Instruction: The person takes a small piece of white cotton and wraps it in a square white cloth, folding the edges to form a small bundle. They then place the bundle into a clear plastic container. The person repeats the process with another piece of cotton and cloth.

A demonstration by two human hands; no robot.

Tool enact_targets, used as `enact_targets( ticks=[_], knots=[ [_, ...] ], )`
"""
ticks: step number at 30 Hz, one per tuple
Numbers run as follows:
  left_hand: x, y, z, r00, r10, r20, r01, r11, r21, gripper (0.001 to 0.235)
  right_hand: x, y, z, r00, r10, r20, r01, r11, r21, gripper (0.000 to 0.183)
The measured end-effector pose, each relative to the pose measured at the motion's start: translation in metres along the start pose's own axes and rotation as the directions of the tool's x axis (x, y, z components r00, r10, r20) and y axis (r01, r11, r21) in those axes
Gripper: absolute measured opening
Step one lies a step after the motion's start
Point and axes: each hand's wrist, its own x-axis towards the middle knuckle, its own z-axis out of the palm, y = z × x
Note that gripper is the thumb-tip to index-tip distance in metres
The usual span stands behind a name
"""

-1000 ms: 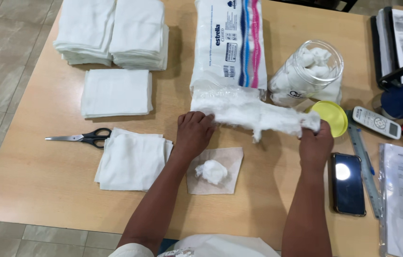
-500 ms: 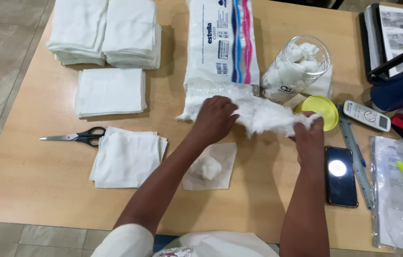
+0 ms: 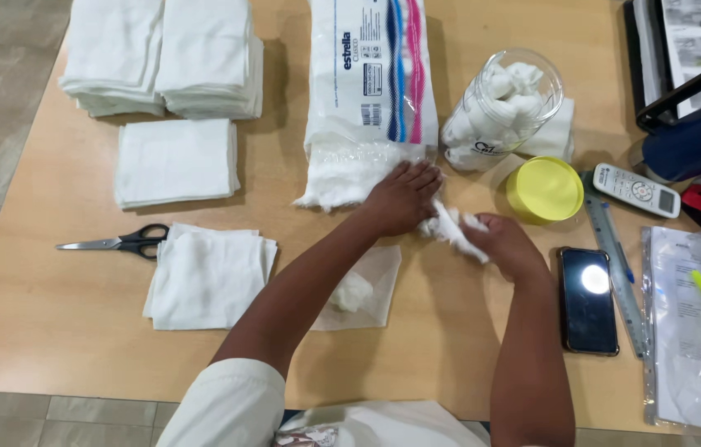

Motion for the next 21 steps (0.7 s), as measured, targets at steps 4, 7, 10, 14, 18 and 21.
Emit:
enact_targets(
  ticks=[4, 7, 10, 14, 18, 21],
  knots=[
    [0.001, -0.001, 0.005, 0.999, 0.000, 0.046, -0.002, 0.999, 0.047, 0.065, -0.021, 0.035, -0.008, 0.977, 0.033, 0.210, -0.028, 0.999, -0.027, 0.021],
    [0.002, -0.005, 0.011, 1.000, 0.005, 0.010, -0.006, 0.996, 0.088, 0.069, -0.050, 0.037, -0.015, 0.959, -0.099, 0.266, 0.068, 0.990, 0.124, 0.012],
    [0.001, -0.008, 0.008, 0.999, 0.028, -0.023, -0.026, 0.998, 0.054, 0.066, -0.060, 0.048, -0.027, 0.920, -0.334, 0.204, 0.283, 0.928, 0.242, 0.019],
    [-0.052, 0.029, -0.076, 0.992, -0.126, -0.004, 0.089, 0.723, -0.685, 0.074, -0.090, 0.001, -0.010, 0.931, -0.365, 0.018, 0.348, 0.900, 0.262, 0.017],
    [-0.126, 0.064, -0.135, 0.968, -0.095, 0.232, 0.248, 0.493, -0.834, 0.088, -0.107, -0.035, 0.024, 0.931, -0.356, -0.077, 0.362, 0.928, 0.091, 0.018],
    [-0.162, 0.053, -0.111, 0.971, -0.213, 0.107, 0.167, 0.287, -0.943, 0.031, -0.110, -0.031, 0.036, 0.882, -0.469, -0.034, 0.470, 0.880, 0.060, 0.022]
  ],
)
